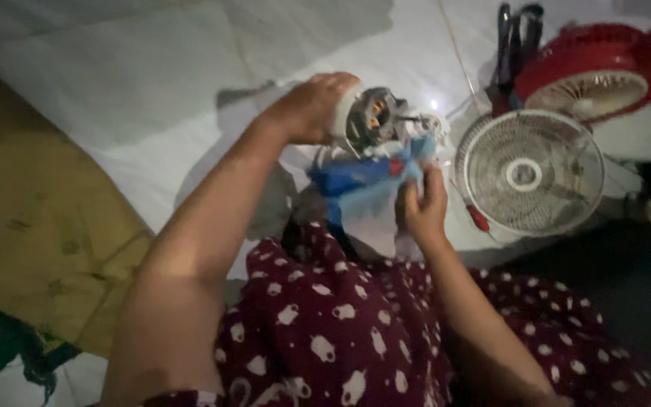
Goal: The person sits on the floor and takes apart a small electric fan, removing the rear housing to expose the motor and blade assembly. They wipe the housing and parts with a cloth, then fit the housing back onto the fan body and press it into place.
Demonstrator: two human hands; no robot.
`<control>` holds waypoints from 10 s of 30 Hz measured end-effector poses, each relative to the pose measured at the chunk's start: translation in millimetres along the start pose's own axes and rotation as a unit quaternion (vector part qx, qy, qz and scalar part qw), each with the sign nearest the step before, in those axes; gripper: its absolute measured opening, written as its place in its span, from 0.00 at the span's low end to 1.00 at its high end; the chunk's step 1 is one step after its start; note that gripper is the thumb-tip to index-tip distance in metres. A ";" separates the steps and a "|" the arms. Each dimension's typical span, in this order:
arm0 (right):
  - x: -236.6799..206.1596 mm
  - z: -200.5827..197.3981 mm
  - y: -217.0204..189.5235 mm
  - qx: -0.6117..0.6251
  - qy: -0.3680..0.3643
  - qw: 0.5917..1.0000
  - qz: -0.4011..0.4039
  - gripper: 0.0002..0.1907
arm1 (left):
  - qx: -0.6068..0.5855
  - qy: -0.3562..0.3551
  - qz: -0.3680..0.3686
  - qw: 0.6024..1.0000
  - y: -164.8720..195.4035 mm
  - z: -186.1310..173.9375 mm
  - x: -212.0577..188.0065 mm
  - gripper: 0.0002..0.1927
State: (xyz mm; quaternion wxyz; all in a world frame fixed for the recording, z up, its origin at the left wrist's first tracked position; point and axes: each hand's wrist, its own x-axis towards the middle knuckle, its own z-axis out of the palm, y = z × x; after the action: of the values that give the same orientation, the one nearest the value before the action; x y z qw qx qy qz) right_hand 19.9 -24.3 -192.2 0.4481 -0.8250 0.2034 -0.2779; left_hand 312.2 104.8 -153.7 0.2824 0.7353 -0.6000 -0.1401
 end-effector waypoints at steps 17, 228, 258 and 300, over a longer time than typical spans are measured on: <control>33.4 75.3 12.0 -0.073 0.008 0.994 0.084 0.28 | 0.001 0.049 0.071 0.996 1.6 -11.9 -13.8 0.50; 24.9 21.5 -94.9 -0.531 -0.253 0.804 -0.086 0.41 | 0.052 0.079 0.035 0.995 4.7 -5.4 -18.0 0.55; 78.4 6.3 15.7 0.280 -0.264 0.858 0.340 0.43 | 0.064 -0.009 0.112 0.992 -25.3 -26.9 12.4 0.59; 17.1 42.8 21.4 0.162 -0.195 0.938 0.235 0.23 | 0.056 -0.050 0.088 0.993 2.9 -45.2 0.5 0.56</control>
State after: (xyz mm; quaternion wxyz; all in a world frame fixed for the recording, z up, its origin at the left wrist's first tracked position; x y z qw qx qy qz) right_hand 58.5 -18.6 -224.7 0.6595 -0.7077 0.2520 -0.0271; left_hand 334.7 115.1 -115.7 0.2215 0.6863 -0.6826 -0.1180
